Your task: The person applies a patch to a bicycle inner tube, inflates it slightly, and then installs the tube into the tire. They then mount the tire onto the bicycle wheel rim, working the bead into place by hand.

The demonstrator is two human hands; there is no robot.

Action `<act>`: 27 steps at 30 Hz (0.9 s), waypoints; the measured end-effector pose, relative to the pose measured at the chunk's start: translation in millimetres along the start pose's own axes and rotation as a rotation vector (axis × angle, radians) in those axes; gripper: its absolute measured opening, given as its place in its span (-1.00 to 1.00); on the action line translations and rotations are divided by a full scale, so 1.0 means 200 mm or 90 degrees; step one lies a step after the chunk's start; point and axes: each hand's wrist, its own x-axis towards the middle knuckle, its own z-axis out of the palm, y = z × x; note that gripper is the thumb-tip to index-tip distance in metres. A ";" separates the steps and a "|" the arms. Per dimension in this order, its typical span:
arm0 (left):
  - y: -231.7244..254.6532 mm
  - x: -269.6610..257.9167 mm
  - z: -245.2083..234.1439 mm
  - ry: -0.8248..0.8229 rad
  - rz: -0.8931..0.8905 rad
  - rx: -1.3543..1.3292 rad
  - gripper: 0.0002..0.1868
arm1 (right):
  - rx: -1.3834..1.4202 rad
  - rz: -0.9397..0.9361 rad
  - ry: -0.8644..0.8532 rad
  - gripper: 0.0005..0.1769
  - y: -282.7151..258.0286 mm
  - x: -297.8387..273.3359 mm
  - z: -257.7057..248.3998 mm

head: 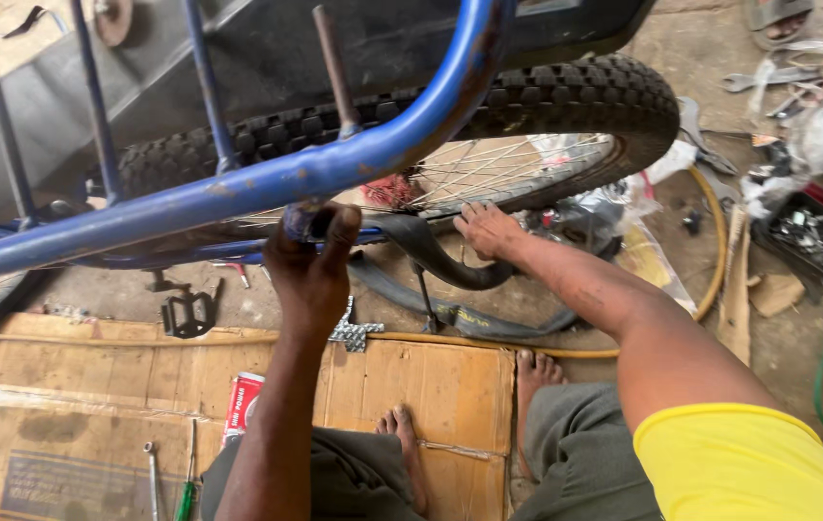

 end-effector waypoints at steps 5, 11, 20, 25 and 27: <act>-0.07 0.04 0.02 0.004 0.040 0.043 -0.79 | -0.137 -0.070 0.181 -0.40 0.03 0.07 0.28; -0.19 0.06 0.04 0.057 0.103 0.074 -0.75 | -0.040 -0.019 -0.108 -0.44 0.02 -0.05 0.03; -0.23 0.05 0.02 0.032 0.155 -0.057 -0.82 | -0.291 0.210 -0.131 -0.74 0.29 -0.23 -0.14; -0.29 0.04 0.02 0.021 0.111 -0.016 -0.86 | -0.340 0.244 -0.100 -0.72 0.38 -0.51 -0.44; -0.29 0.04 0.02 0.019 0.101 -0.006 -0.86 | -0.357 0.251 -0.087 -0.71 0.39 -0.54 -0.45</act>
